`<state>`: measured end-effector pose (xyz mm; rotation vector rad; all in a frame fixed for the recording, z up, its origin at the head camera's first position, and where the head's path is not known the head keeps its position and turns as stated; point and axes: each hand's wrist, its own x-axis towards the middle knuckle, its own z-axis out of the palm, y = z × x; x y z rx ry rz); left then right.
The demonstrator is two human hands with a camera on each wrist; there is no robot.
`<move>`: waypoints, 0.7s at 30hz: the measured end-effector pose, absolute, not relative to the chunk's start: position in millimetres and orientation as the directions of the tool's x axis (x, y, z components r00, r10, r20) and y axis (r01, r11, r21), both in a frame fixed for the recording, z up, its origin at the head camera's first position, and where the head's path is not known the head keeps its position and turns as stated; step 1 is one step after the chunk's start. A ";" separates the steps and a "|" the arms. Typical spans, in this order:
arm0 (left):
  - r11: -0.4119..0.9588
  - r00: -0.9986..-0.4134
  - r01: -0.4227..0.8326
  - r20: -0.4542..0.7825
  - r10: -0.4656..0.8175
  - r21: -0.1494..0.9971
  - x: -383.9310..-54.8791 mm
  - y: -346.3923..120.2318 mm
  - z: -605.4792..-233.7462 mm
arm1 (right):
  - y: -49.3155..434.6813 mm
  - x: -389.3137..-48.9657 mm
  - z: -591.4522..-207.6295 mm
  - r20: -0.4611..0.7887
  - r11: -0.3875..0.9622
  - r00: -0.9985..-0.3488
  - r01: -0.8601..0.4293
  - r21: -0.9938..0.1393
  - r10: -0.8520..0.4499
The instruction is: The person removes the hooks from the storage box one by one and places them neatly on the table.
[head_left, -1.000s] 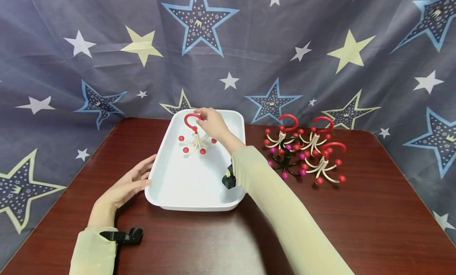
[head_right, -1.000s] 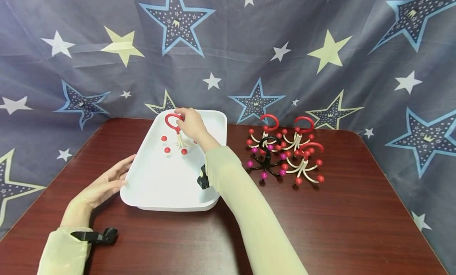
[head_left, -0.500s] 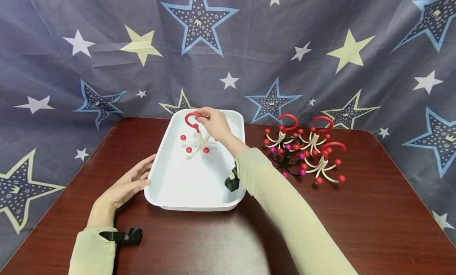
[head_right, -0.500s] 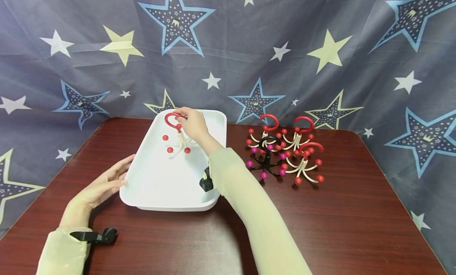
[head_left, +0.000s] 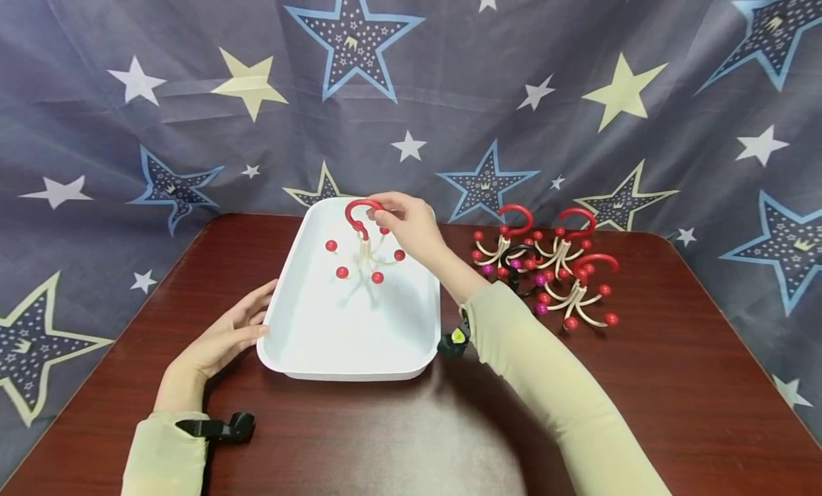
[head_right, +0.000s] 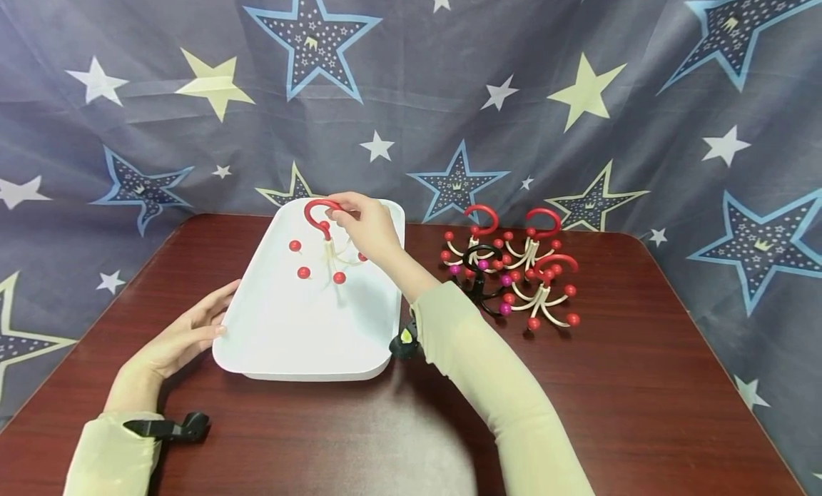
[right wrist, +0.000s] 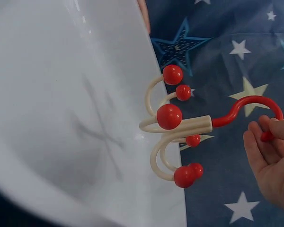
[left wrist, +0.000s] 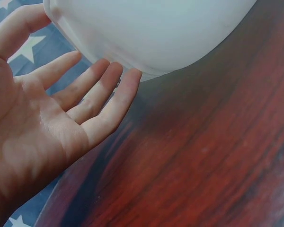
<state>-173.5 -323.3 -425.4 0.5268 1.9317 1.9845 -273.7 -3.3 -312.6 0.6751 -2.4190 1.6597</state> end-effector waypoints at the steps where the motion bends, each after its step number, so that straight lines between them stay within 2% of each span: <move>1: -0.038 -0.879 0.027 0.042 0.474 0.999 -173.4 -323.7 -425.9 | 0.2 -271.9 -311.2 0.359 0.273 -0.888 -0.434 -0.858 -0.286; 8: -0.045 -0.874 0.038 0.055 0.483 0.998 -174.4 -326.2 -426.3 | 29.2 -257.3 -303.8 0.425 0.165 -0.857 -0.483 -0.860 -0.292; 14: -0.017 -0.878 0.035 0.039 0.476 0.999 -175.4 -326.8 -426.9 | 55.3 -243.4 -303.8 0.439 0.051 -0.857 -0.468 -0.882 -0.268; 21: -0.011 -0.886 0.016 0.019 0.462 1.000 -174.7 -325.7 -428.0 | 82.9 -223.9 -303.2 0.421 0.028 -0.868 -0.443 -0.896 -0.264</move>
